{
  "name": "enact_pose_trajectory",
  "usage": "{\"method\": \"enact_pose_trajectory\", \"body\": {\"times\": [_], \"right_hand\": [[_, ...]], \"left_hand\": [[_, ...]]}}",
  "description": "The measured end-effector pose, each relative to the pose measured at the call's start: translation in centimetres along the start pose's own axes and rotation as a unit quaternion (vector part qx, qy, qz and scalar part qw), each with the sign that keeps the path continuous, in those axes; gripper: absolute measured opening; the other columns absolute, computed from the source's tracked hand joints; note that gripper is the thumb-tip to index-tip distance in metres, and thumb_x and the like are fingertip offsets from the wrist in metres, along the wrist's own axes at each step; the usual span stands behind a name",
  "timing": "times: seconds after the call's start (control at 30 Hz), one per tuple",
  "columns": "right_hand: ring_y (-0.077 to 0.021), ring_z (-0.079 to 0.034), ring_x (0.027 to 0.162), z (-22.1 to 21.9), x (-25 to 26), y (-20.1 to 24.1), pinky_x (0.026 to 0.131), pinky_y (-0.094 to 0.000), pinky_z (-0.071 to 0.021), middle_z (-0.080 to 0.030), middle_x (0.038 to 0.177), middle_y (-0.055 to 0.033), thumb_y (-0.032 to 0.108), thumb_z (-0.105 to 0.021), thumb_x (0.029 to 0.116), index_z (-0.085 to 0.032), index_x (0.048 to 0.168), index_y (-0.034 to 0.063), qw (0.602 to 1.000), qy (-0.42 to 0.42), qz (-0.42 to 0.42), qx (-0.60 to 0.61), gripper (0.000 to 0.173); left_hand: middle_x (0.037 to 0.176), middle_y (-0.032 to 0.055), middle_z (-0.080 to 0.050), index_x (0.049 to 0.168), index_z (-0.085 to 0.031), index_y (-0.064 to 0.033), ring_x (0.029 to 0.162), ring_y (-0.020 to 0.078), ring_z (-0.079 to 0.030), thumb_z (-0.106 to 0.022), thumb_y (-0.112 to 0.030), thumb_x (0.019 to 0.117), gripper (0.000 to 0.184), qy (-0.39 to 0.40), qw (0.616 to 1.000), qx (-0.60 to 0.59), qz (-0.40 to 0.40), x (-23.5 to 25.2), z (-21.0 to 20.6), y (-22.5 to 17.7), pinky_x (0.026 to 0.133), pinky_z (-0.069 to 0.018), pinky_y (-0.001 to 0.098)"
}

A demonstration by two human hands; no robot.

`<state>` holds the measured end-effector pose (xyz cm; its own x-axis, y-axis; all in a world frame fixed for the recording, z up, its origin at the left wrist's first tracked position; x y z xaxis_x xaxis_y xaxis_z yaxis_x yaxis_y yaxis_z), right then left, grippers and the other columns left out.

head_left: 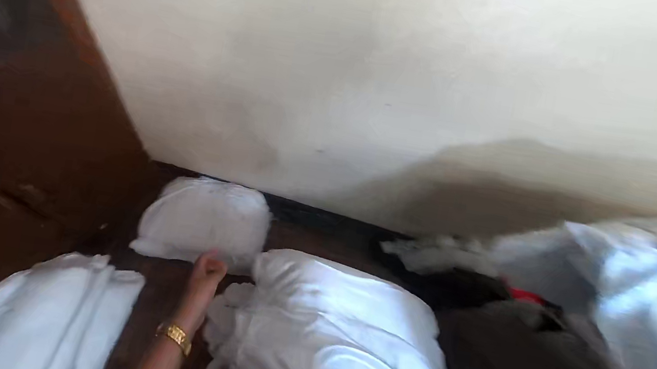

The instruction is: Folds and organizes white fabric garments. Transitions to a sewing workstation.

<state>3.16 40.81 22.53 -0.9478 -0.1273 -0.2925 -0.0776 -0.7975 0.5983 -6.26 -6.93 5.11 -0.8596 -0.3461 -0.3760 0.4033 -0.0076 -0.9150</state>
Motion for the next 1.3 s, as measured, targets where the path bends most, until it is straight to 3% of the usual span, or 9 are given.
{"method": "enact_pose_trajectory", "body": {"times": [0.2,0.4,0.57,0.7,0.87,1.0,1.13,1.23,1.3], "right_hand": [[-0.0435,-0.064,0.119,-7.1,-1.2,-3.5,0.104,-0.0590,-0.0495,-0.066,0.127,-0.0268,0.008,-0.060,0.1004,-0.069,0.127,-0.0014,1.000,0.000,0.015,-0.015,0.030],[-0.0512,-0.057,0.124,-13.7,1.3,-4.5,0.093,-0.0668,-0.0517,-0.058,0.140,-0.0258,0.001,-0.061,0.0957,-0.072,0.127,0.0098,0.994,0.057,-0.047,-0.086,0.034],[-0.0392,-0.070,0.103,-10.0,3.2,-4.6,0.084,-0.0557,-0.0591,-0.071,0.107,-0.0197,0.005,-0.065,0.0945,-0.075,0.105,0.0023,0.990,-0.108,-0.019,-0.085,0.014],[-0.0367,-0.072,0.095,-10.3,2.8,-4.8,0.076,-0.0520,-0.0618,-0.073,0.103,-0.0157,0.007,-0.070,0.0902,-0.075,0.103,0.0071,0.966,-0.219,0.079,-0.116,0.014],[-0.0497,-0.057,0.126,-13.0,2.4,-5.0,0.089,-0.0642,-0.0539,-0.056,0.145,-0.0230,-0.002,-0.060,0.0944,-0.063,0.143,0.0212,0.987,0.052,-0.068,-0.137,0.054],[-0.0482,-0.051,0.132,-11.1,4.5,-6.4,0.100,-0.0673,-0.0479,-0.055,0.142,-0.0260,0.018,-0.068,0.0971,-0.063,0.136,0.0109,0.975,0.174,-0.117,-0.075,0.040],[-0.0438,-0.056,0.127,-9.4,5.6,-6.8,0.103,-0.0627,-0.0467,-0.058,0.137,-0.0241,0.030,-0.068,0.0989,-0.066,0.128,0.0044,0.966,0.233,-0.107,-0.035,0.039],[-0.0410,-0.061,0.122,-8.7,5.4,-6.7,0.102,-0.0612,-0.0483,-0.063,0.131,-0.0220,0.021,-0.063,0.1008,-0.065,0.128,0.0025,0.979,0.182,-0.089,-0.023,0.033],[-0.0365,-0.067,0.112,-8.0,5.0,-6.1,0.098,-0.0553,-0.0528,-0.069,0.117,-0.0189,0.016,-0.062,0.0997,-0.069,0.118,0.0025,0.998,0.037,-0.051,-0.014,0.024]], "left_hand": [[0.132,0.0166,-0.063,0.137,-0.056,0.0023,0.122,0.0216,-0.062,-0.057,-0.012,0.0997,0.040,0.272,0.940,0.109,-0.176,-2.5,-14.3,-6.2,0.103,-0.0517,0.0373],[0.131,0.0150,-0.064,0.134,-0.060,0.0008,0.118,0.0193,-0.064,-0.060,-0.009,0.0989,0.036,0.485,0.837,0.167,-0.190,-8.4,-22.9,-4.8,0.103,-0.0526,0.0347],[0.157,0.0168,-0.046,0.157,-0.041,-0.0094,0.147,0.0325,-0.040,-0.077,-0.035,0.0908,0.079,0.580,0.686,0.366,-0.243,-11.9,-26.2,-2.0,0.122,-0.0291,0.0538],[0.126,0.0148,-0.069,0.129,-0.067,-0.0067,0.120,0.0269,-0.065,-0.052,-0.011,0.1042,0.029,0.542,0.746,0.330,-0.202,-10.3,-27.8,-3.5,0.107,-0.0486,0.0493],[0.112,0.0152,-0.071,0.123,-0.068,-0.0041,0.104,0.0238,-0.067,-0.050,-0.017,0.1064,0.028,0.562,0.742,0.314,-0.189,-10.0,-27.2,-5.5,0.096,-0.0515,0.0441],[0.130,0.0193,-0.065,0.137,-0.060,-0.0038,0.122,0.0326,-0.062,-0.061,-0.033,0.1022,0.046,0.579,0.671,0.428,-0.177,-10.7,-27.2,-3.4,0.108,-0.0454,0.0536],[0.154,0.0217,-0.048,0.146,-0.051,-0.0002,0.148,0.0354,-0.040,-0.062,-0.045,0.1002,0.065,0.609,0.620,0.456,-0.191,-10.7,-27.7,-1.1,0.125,-0.0205,0.0584],[0.149,0.0216,-0.052,0.137,-0.059,0.0014,0.143,0.0336,-0.046,-0.044,-0.040,0.1093,0.052,0.616,0.659,0.405,-0.144,-10.2,-27.6,-1.8,0.121,-0.0280,0.0543],[0.162,0.0195,-0.038,0.153,-0.044,-0.0015,0.153,0.0330,-0.030,-0.052,-0.045,0.1049,0.065,0.620,0.642,0.425,-0.149,-10.3,-27.7,-2.5,0.127,-0.0143,0.0552]]}}
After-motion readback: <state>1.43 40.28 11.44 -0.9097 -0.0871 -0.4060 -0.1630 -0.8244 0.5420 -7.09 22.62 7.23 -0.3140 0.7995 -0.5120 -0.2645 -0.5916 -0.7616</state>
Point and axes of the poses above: each hand's wrist, its own x-axis towards the middle knuckle, its own z-axis out of the back of the hand, y = z × x, the point moved 1 cm from there along x, towards the middle knuckle
